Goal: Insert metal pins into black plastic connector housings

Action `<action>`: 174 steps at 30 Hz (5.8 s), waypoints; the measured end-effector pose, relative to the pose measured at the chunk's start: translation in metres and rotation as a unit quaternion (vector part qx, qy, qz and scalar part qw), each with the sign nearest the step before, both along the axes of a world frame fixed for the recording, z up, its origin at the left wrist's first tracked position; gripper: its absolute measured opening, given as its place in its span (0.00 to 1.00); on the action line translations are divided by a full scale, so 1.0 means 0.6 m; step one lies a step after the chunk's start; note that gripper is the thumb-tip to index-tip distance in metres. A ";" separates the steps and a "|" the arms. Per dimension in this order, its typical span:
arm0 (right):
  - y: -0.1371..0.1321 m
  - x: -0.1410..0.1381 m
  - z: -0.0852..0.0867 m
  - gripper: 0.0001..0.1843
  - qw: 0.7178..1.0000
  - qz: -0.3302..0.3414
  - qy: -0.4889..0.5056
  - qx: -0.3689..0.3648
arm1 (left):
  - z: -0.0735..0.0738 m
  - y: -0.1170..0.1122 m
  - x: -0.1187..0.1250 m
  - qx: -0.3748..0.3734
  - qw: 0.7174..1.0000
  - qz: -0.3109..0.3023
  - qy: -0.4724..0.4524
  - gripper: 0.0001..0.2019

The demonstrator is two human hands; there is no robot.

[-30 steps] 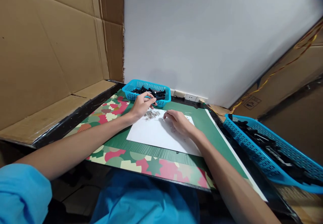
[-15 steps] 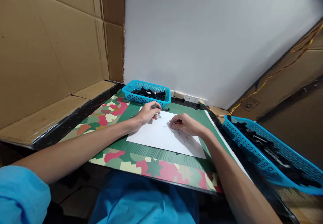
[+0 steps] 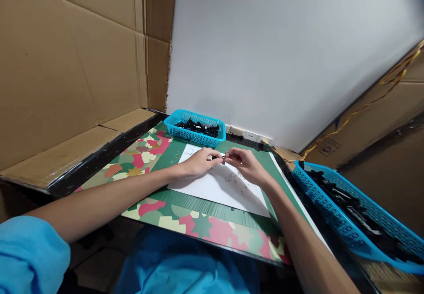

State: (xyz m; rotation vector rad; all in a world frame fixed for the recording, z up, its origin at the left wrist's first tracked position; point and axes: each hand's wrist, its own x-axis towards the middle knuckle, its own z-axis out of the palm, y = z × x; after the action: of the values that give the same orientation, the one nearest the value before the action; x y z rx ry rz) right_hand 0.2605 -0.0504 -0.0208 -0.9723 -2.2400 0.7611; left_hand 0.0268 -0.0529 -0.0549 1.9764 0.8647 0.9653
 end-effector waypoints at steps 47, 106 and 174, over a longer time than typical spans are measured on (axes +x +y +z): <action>0.005 0.008 -0.004 0.12 0.997 -0.051 -0.064 0.013 | -0.010 0.013 -0.011 0.059 0.992 0.115 -0.005 0.11; 0.042 -0.014 -0.059 0.10 0.989 -0.043 -0.136 0.036 | -0.030 0.036 -0.033 0.104 0.982 0.127 0.097 0.11; 0.021 -0.067 -0.055 0.06 0.993 -0.033 -0.109 0.035 | -0.028 0.041 -0.034 0.121 0.969 0.178 0.121 0.11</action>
State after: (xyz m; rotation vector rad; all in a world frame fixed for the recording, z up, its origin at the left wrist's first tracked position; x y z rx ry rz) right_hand 0.2203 -0.0377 -0.0536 -1.1376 -2.3883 0.5659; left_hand 0.0067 -0.0284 -0.0715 2.2242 1.3275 1.0864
